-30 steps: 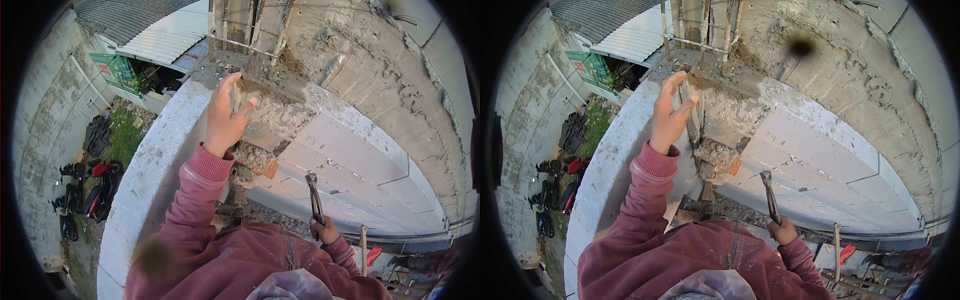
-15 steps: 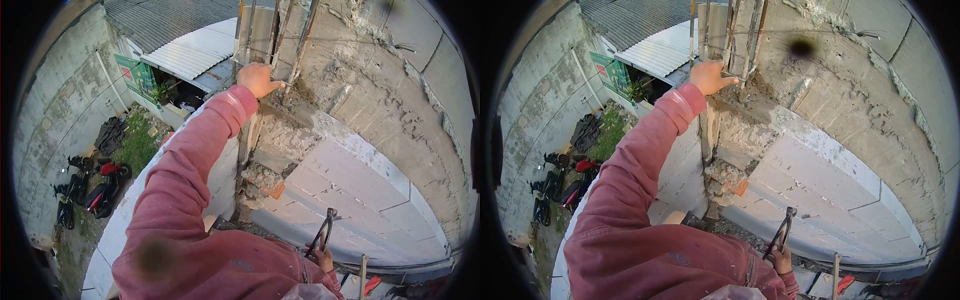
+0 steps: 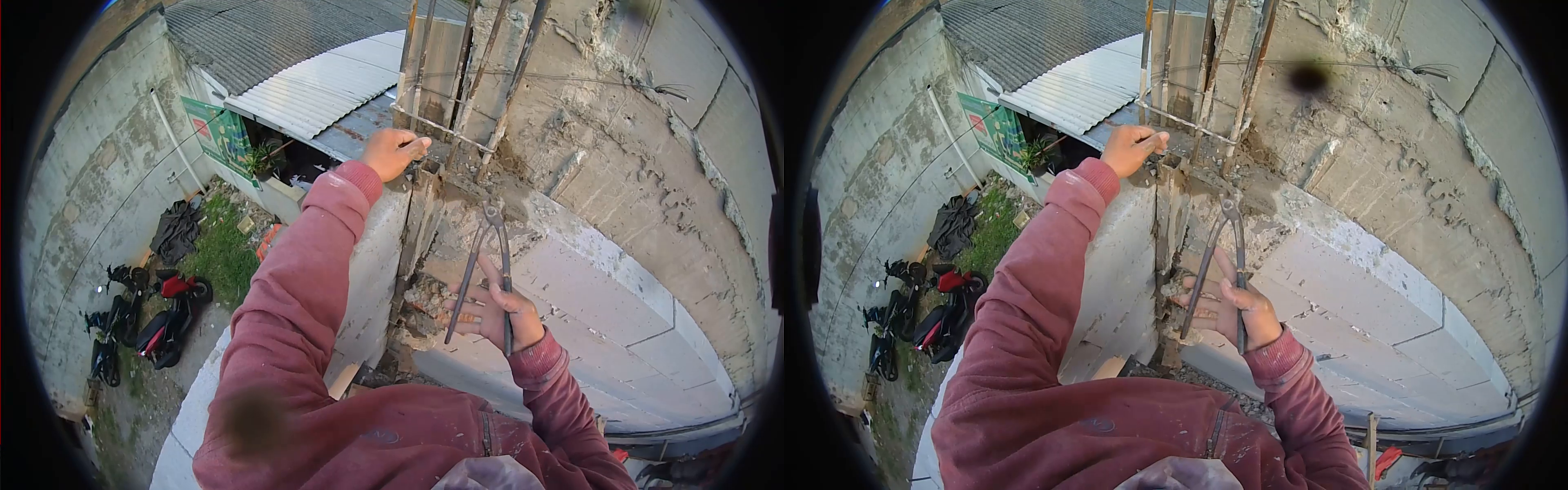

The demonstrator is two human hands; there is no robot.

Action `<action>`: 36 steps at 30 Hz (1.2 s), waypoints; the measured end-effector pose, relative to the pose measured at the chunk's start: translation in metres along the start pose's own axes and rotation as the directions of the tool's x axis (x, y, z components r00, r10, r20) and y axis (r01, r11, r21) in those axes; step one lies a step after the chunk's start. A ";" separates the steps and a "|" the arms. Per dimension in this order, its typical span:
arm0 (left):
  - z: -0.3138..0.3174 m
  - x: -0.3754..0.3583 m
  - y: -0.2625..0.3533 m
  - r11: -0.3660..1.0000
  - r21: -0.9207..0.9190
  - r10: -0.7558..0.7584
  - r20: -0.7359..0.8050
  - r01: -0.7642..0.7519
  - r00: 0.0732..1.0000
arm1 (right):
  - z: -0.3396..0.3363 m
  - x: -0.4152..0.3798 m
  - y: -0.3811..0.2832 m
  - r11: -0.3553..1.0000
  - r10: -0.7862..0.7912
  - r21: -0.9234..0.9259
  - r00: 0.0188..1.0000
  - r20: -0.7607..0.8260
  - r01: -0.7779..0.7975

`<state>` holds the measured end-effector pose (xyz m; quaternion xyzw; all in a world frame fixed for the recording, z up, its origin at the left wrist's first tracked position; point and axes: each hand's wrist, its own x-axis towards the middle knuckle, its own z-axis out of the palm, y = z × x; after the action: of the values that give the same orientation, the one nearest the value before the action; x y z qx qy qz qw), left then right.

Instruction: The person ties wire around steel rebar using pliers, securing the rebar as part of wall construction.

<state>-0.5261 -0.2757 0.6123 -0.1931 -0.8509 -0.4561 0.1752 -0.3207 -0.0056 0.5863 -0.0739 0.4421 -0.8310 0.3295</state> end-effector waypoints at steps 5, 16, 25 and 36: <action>-0.009 -0.006 0.053 0.848 -0.333 -0.168 0.568 0.412 0.806 | 0.052 0.096 -0.024 0.976 -0.131 0.201 0.962 0.241 0.083; -0.013 0.006 0.031 0.853 -0.369 -0.227 0.372 0.368 0.900 | 0.071 0.147 -0.012 0.839 -0.382 0.506 0.878 0.288 0.199; -0.008 0.014 0.032 0.871 -0.394 -0.182 0.299 0.295 0.937 | 0.075 0.159 -0.005 0.761 -0.326 0.622 0.937 0.122 0.184; 0.011 -0.002 0.054 0.756 -0.401 -0.329 0.453 0.518 0.829 | 0.013 0.118 -0.038 0.920 0.127 0.346 0.975 0.184 -0.185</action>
<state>-0.4996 -0.2396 0.6441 -0.1099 -0.7383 -0.6487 -0.1482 -0.4249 -0.0724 0.6043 -0.0419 0.2590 -0.8605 0.4367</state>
